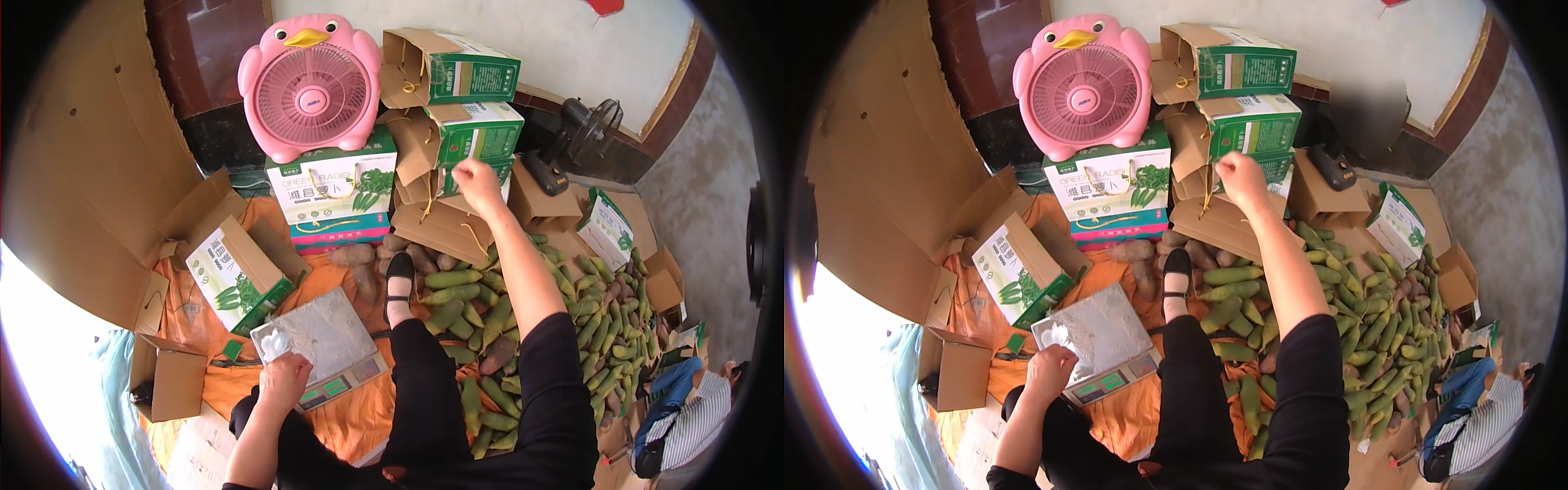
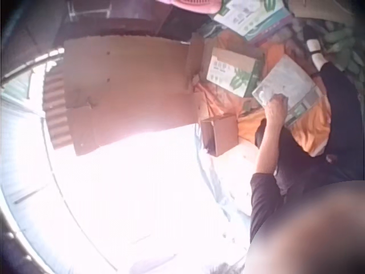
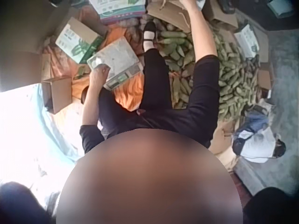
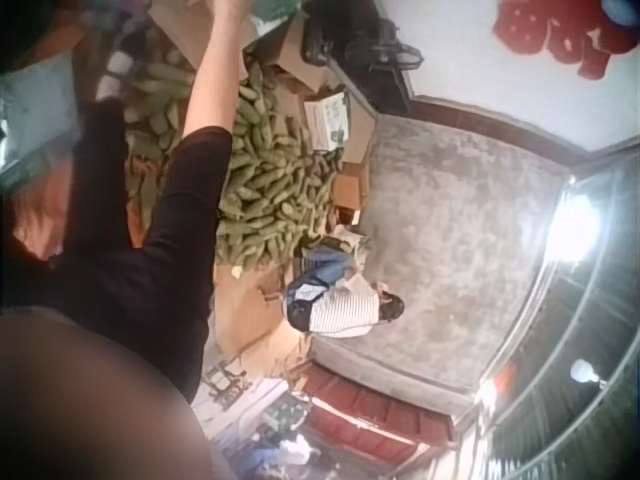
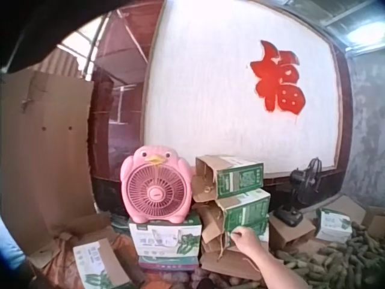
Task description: Sorting, weighing, and packing green mangos into cardboard boxes.
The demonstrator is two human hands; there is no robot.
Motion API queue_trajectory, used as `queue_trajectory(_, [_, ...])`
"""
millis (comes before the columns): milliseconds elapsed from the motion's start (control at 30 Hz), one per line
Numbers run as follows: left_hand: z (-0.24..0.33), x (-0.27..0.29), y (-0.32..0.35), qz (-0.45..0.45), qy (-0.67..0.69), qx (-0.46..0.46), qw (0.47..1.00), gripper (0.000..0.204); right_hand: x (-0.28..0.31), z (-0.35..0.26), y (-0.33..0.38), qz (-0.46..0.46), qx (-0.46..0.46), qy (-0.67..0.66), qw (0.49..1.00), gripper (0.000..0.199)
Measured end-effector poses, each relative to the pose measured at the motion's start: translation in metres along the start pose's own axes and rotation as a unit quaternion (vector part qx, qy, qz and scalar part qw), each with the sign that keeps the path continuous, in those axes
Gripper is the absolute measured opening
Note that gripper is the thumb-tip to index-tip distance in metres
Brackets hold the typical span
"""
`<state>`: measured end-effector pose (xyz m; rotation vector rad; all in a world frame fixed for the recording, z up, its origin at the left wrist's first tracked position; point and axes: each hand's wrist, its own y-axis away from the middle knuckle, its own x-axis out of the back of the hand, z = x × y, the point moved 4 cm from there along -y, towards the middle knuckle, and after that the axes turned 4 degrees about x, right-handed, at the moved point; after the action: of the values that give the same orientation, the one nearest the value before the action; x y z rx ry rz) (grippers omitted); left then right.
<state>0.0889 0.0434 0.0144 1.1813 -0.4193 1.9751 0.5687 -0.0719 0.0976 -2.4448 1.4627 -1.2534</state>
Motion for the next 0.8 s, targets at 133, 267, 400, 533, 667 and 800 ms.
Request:
queue_trajectory(133, [-0.004,0.0,-0.012,-0.015,0.005,0.022,1.0,0.014,-0.008,-0.027,-0.065,0.06,0.085,0.196,0.975,0.016])
queue_trajectory(267, [-0.011,0.005,-0.015,-0.055,0.004,0.061,0.997,0.015,-0.024,-0.062,-0.125,0.069,0.175,0.465,0.865,0.029])
queue_trajectory(400, [-0.019,0.004,-0.019,-0.062,0.021,0.064,0.996,0.016,-0.031,-0.064,-0.173,0.073,0.196,0.532,0.82,0.034])
queue_trajectory(533, [-0.024,0.006,-0.024,-0.064,0.043,0.076,0.994,0.015,-0.034,-0.063,-0.206,-0.01,0.086,0.621,0.779,0.032])
queue_trajectory(667, [-0.022,0.007,-0.023,-0.054,0.059,0.074,0.994,0.014,-0.009,-0.049,-0.215,-0.025,0.036,0.614,0.788,0.019])
queue_trajectory(800, [-0.025,0.008,-0.015,-0.042,0.057,0.081,0.994,0.013,0.032,-0.042,-0.196,-0.008,0.038,0.629,0.777,0.02])
